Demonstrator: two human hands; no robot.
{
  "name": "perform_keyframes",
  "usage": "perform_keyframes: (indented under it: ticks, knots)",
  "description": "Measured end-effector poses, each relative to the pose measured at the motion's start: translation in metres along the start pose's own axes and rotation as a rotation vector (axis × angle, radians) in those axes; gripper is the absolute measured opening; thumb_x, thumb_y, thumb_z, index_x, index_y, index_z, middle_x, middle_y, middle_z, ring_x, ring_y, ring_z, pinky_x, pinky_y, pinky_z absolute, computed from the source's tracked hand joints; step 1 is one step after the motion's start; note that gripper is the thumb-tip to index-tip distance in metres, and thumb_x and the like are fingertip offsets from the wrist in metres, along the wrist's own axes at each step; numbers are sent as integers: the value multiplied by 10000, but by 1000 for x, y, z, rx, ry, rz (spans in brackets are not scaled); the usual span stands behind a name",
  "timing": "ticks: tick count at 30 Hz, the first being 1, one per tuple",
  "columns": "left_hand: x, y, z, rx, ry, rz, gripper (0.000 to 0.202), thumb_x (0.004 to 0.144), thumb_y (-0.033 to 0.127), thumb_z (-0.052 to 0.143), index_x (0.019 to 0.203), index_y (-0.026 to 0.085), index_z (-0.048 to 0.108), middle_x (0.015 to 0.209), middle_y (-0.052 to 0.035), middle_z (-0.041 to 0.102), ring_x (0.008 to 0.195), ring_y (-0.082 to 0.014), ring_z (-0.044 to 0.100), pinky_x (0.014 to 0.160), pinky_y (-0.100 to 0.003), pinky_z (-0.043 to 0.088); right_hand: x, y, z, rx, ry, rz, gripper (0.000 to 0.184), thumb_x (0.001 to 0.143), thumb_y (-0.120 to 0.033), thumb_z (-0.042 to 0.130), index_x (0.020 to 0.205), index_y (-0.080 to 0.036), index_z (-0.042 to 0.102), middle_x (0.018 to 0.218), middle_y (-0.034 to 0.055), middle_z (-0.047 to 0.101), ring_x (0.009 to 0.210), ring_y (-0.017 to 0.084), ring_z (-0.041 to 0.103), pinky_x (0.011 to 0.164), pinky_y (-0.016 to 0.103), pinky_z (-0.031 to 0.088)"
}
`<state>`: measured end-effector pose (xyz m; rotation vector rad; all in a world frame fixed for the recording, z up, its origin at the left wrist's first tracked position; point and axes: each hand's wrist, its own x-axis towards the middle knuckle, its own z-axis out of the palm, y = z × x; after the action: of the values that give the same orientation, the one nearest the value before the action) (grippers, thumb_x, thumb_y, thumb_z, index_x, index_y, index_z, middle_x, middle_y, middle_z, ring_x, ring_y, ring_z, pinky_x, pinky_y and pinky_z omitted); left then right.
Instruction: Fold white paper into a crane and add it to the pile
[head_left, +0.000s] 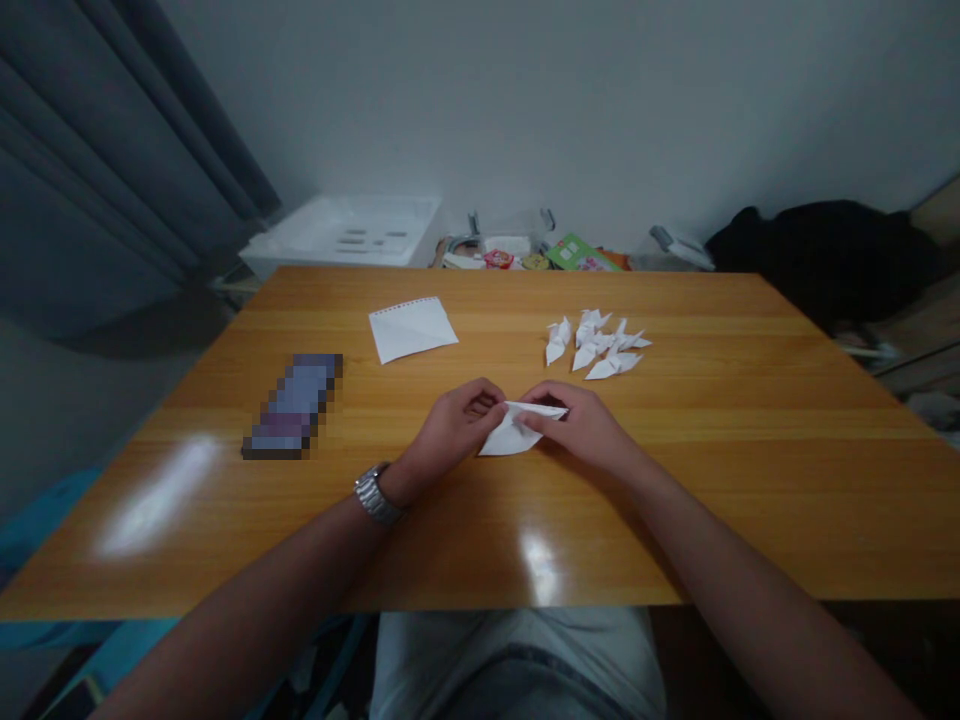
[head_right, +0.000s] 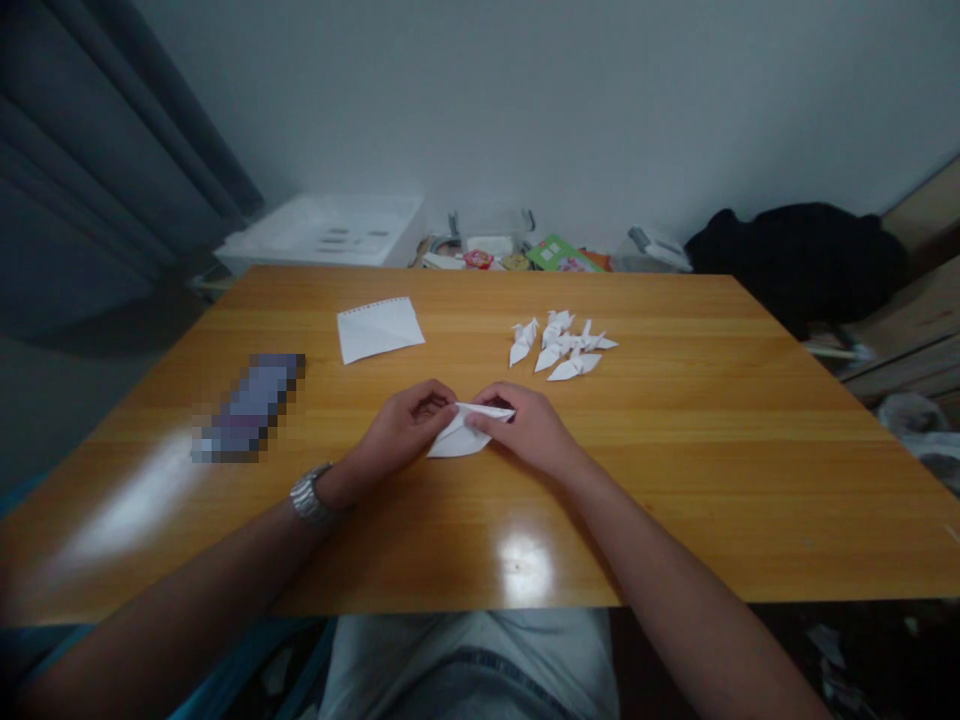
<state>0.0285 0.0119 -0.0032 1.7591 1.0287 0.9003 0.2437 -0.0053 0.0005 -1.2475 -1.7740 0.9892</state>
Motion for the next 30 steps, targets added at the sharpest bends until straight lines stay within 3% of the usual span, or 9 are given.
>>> perform_keyframes:
  ticks: [5,14,21,30]
  knots:
    - [2,-2,0,-27,41,-2,186,905,345,627,899,159,626,820,-23,678,761,-142,647,694,-241,523,1,1,-4,69,14,43,263,861,-426,718,953,-182,747,888,54,756,749,186,648,669,288,471]
    - [0,3,-1,21,-39,22,233,931,384,610,923,159,669,852,-38,719,790,-158,672,707,-248,534,2,4,-6,72,-28,20,261,884,-424,700,940,-181,780,897,67,777,790,205,681,716,306,491]
    - [3,3,-2,-28,28,-21,236,908,391,632,878,159,666,835,-41,723,773,-162,676,713,-257,541,4,6,-6,139,-4,66,319,894,-474,679,945,-173,771,858,62,757,738,192,645,669,298,470]
    - [3,4,-4,-17,6,-13,231,905,381,635,870,155,665,844,-45,723,773,-158,665,715,-259,536,4,8,-5,216,9,71,333,908,-497,665,872,-182,768,871,48,751,776,187,637,727,301,474]
